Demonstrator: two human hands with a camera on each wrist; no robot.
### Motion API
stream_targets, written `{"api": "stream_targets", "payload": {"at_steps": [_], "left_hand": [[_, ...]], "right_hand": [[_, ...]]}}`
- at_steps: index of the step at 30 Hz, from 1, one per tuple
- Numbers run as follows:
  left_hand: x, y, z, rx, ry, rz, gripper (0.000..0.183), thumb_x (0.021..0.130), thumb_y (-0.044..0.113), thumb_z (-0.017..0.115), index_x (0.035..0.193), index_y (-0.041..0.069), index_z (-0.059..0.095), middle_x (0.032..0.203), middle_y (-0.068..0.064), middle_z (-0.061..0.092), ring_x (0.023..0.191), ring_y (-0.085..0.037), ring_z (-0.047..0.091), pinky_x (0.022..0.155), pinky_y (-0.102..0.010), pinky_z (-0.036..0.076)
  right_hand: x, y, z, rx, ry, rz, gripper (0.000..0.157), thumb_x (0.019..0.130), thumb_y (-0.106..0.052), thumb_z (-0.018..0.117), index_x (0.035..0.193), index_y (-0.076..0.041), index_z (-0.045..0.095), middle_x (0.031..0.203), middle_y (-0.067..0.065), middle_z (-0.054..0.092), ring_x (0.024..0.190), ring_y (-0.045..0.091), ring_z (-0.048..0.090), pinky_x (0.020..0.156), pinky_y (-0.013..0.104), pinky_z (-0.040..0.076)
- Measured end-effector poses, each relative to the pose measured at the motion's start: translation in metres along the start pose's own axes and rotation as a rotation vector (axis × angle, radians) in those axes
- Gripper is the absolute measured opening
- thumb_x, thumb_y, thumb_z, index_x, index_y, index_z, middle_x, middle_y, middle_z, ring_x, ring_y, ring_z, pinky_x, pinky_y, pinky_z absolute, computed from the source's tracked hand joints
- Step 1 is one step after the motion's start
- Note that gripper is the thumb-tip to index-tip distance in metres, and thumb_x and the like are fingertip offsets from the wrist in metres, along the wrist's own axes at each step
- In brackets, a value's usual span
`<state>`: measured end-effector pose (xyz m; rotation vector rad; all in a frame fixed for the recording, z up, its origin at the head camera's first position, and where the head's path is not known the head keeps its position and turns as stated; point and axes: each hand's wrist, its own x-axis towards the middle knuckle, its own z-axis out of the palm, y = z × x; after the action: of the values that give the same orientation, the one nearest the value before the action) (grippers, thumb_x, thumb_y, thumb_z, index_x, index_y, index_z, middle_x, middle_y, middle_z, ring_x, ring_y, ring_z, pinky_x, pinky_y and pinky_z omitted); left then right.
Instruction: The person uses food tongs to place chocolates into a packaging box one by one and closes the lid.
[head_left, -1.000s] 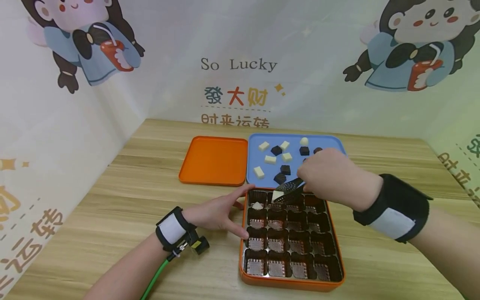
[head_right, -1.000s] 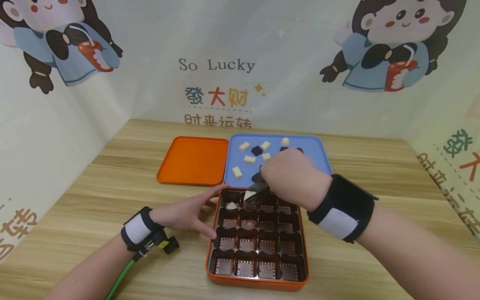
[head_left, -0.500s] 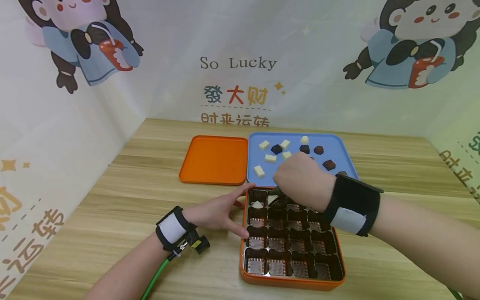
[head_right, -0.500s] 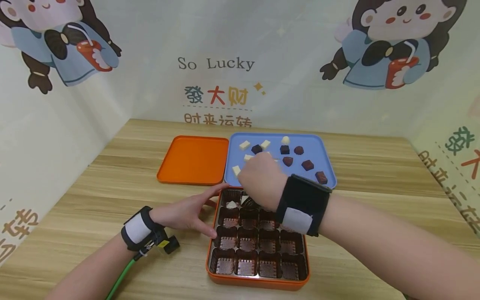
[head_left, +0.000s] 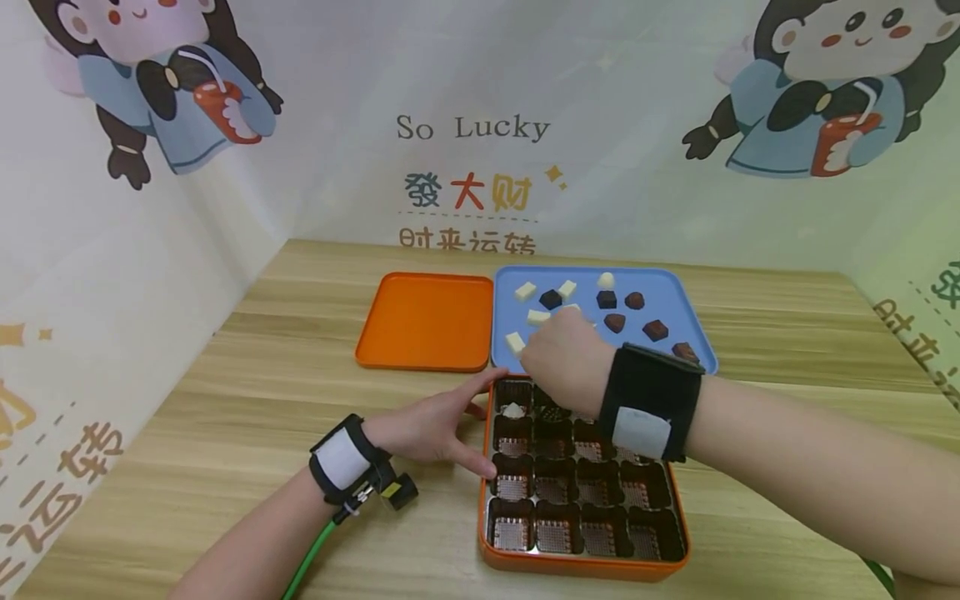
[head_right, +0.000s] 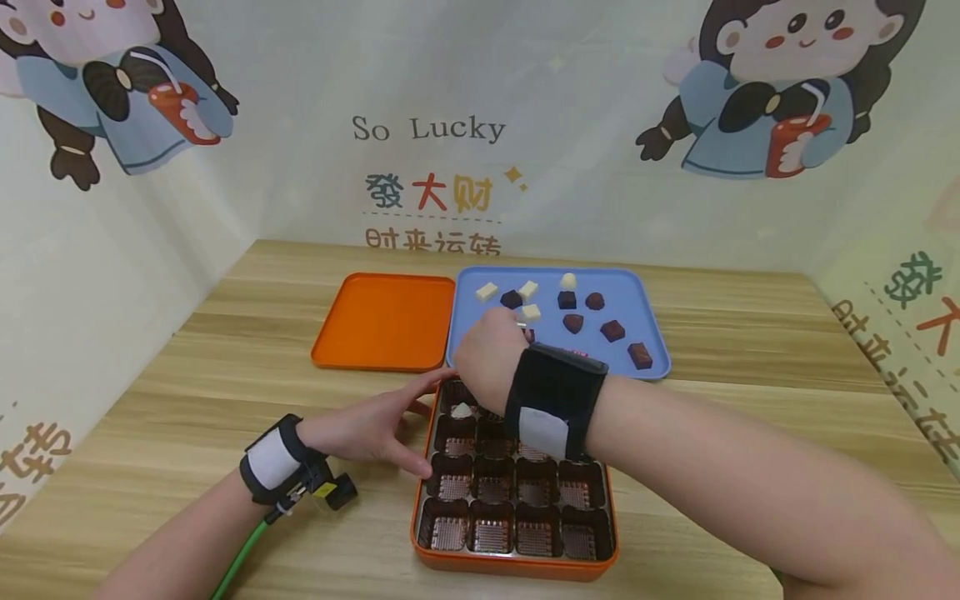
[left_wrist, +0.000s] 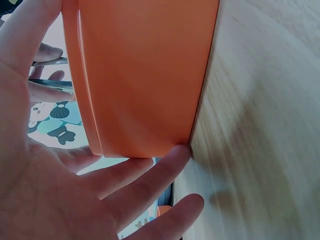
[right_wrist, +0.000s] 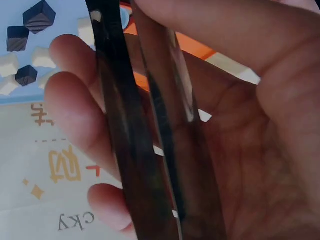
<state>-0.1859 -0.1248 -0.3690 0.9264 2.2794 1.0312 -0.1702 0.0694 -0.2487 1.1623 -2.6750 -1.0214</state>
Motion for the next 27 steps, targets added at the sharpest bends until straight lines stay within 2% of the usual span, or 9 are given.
{"api": "stream_targets", "payload": {"at_steps": [3,7,10,12,15,19,24,27], "left_hand": [[0.001,0.001,-0.001,0.001,-0.002,0.000,0.109,0.064,0.049,0.075,0.145,0.031,0.003,0.148,-0.002,0.019,0.118,-0.016,0.043,0.093,-0.032,0.035],[0.002,0.003,-0.001,0.011,-0.005,-0.001,0.109,0.064,0.050,0.075,0.144,0.034,0.003,0.148,-0.001,0.018,0.117,-0.014,0.043,0.094,-0.032,0.034],[0.003,0.004,-0.001,0.018,-0.004,-0.008,0.109,0.063,0.050,0.075,0.143,0.037,0.002,0.149,-0.001,0.018,0.117,-0.014,0.043,0.094,-0.032,0.034],[0.002,0.004,0.000,0.026,-0.003,-0.014,0.109,0.062,0.051,0.075,0.143,0.038,0.002,0.149,0.000,0.018,0.117,-0.013,0.044,0.094,-0.032,0.034],[0.001,0.004,0.000,0.031,0.000,-0.019,0.110,0.062,0.051,0.075,0.143,0.039,0.002,0.149,0.000,0.018,0.117,-0.013,0.044,0.094,-0.032,0.034],[0.000,0.004,0.000,0.049,0.008,-0.024,0.110,0.062,0.052,0.075,0.143,0.039,0.001,0.148,-0.001,0.020,0.117,-0.014,0.043,0.093,-0.033,0.035],[-0.001,0.004,0.000,0.055,0.019,-0.033,0.111,0.061,0.053,0.075,0.143,0.038,0.001,0.147,-0.001,0.022,0.116,-0.013,0.044,0.093,-0.033,0.034],[-0.001,0.005,0.000,0.044,0.019,-0.036,0.110,0.062,0.051,0.075,0.143,0.039,0.002,0.147,-0.001,0.023,0.117,-0.013,0.044,0.094,-0.034,0.034]], "right_hand": [[-0.006,0.011,-0.006,0.088,0.001,0.023,0.028,0.086,-0.012,0.058,0.059,-0.014,0.048,0.049,-0.004,0.033,0.045,0.009,0.037,0.044,0.022,0.033],[-0.024,0.037,-0.013,0.283,0.013,0.070,0.029,0.080,-0.006,0.057,0.057,-0.015,0.043,0.052,-0.003,0.030,0.048,0.011,0.032,0.044,0.025,0.027],[-0.035,0.061,-0.008,0.420,-0.002,0.119,0.018,0.077,-0.012,0.065,0.063,-0.015,0.054,0.056,-0.005,0.042,0.053,0.013,0.037,0.048,0.028,0.030],[-0.039,0.076,0.001,0.459,-0.003,0.168,0.009,0.076,-0.018,0.068,0.071,-0.015,0.061,0.061,-0.004,0.050,0.054,0.013,0.041,0.050,0.030,0.033],[-0.038,0.095,0.021,0.438,0.041,0.235,0.012,0.076,-0.022,0.069,0.081,-0.012,0.066,0.068,-0.002,0.057,0.058,0.014,0.048,0.054,0.033,0.041],[-0.028,0.106,0.052,0.318,0.075,0.305,0.017,0.075,-0.022,0.070,0.080,-0.008,0.063,0.068,0.003,0.057,0.061,0.018,0.053,0.057,0.037,0.046],[-0.008,0.110,0.091,0.126,0.085,0.260,0.019,0.076,-0.021,0.071,0.088,-0.008,0.064,0.075,0.006,0.059,0.071,0.022,0.055,0.064,0.035,0.044],[0.002,0.112,0.104,0.063,0.109,0.224,0.020,0.078,-0.018,0.069,0.096,-0.009,0.064,0.080,0.006,0.059,0.076,0.024,0.053,0.069,0.035,0.040]]}}
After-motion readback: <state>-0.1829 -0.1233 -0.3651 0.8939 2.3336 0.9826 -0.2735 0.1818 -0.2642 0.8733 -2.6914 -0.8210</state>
